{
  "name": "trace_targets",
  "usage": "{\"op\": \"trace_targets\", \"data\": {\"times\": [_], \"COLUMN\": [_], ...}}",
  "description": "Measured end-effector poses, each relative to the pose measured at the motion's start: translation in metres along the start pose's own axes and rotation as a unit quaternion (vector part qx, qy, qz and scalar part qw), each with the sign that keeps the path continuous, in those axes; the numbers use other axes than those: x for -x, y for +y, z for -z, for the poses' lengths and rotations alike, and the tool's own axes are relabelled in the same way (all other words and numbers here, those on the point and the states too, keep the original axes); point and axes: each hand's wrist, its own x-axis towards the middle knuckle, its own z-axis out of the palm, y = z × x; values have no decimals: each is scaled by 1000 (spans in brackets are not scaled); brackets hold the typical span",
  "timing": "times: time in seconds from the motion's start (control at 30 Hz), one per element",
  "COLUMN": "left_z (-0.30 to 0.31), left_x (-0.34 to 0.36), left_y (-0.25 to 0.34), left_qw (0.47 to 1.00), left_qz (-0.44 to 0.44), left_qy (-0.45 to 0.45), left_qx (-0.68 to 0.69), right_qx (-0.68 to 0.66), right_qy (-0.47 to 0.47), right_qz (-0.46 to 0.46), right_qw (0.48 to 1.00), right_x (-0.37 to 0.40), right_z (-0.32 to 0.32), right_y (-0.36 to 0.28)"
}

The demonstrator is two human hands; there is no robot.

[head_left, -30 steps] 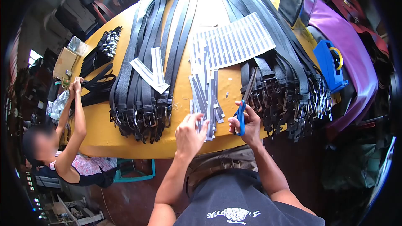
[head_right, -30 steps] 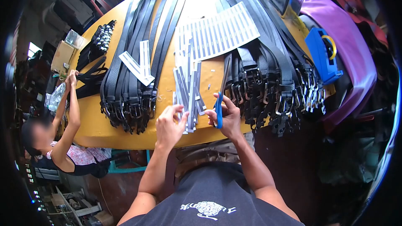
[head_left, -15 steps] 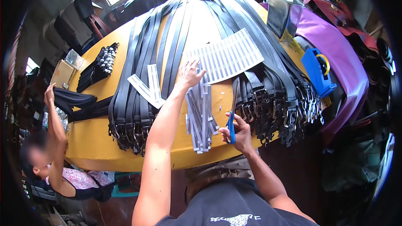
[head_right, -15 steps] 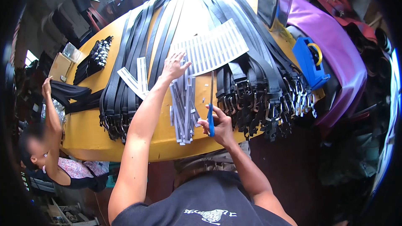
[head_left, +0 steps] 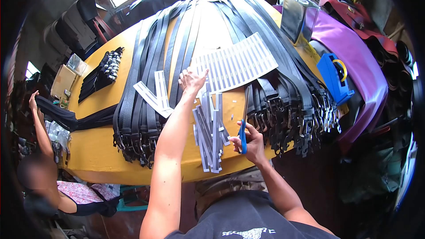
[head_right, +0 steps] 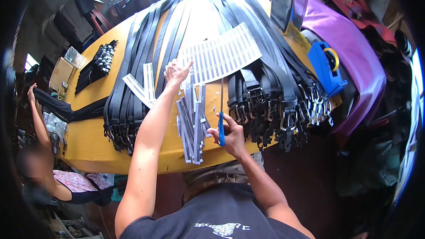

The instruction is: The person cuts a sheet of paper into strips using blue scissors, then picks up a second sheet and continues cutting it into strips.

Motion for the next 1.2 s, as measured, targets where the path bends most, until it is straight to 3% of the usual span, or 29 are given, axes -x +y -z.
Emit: {"op": "trace_targets", "data": {"times": [0.1, 0.37, 0.77, 0.93, 0.97, 1.1, 1.17, 1.2], "left_z": [-30, -36, -51, -76, -82, -10, 1, 28], "left_x": [-18, -56, -83, -110, -124, -114, -143, -130], "left_y": [2, 8, -5, -27, -31, 15, 5, 16], "left_qw": [987, 996, 985, 969, 960, 899, 903, 887], "left_qz": [17, 94, 143, 155, 150, 113, -35, -47], "left_qy": [131, 1, -46, -41, -32, 58, 135, 152], "left_qx": [-91, -9, 84, 188, 232, 420, 405, 434], "right_qx": [5, 10, 28, 38, 38, 61, 36, 24], "right_qy": [6, 14, 11, 16, 17, 15, 18, 19], "right_qz": [3, 2, 11, 22, 25, 27, 13, 5], "right_qw": [1000, 1000, 999, 999, 999, 998, 999, 1000], "right_x": [0, 0, 0, 0, 0, 0, 0, 1], "right_z": [-1, -1, 0, 0, 0, 2, 0, 0], "right_y": [-1, 2, -1, -2, -2, -2, -3, -3]}}
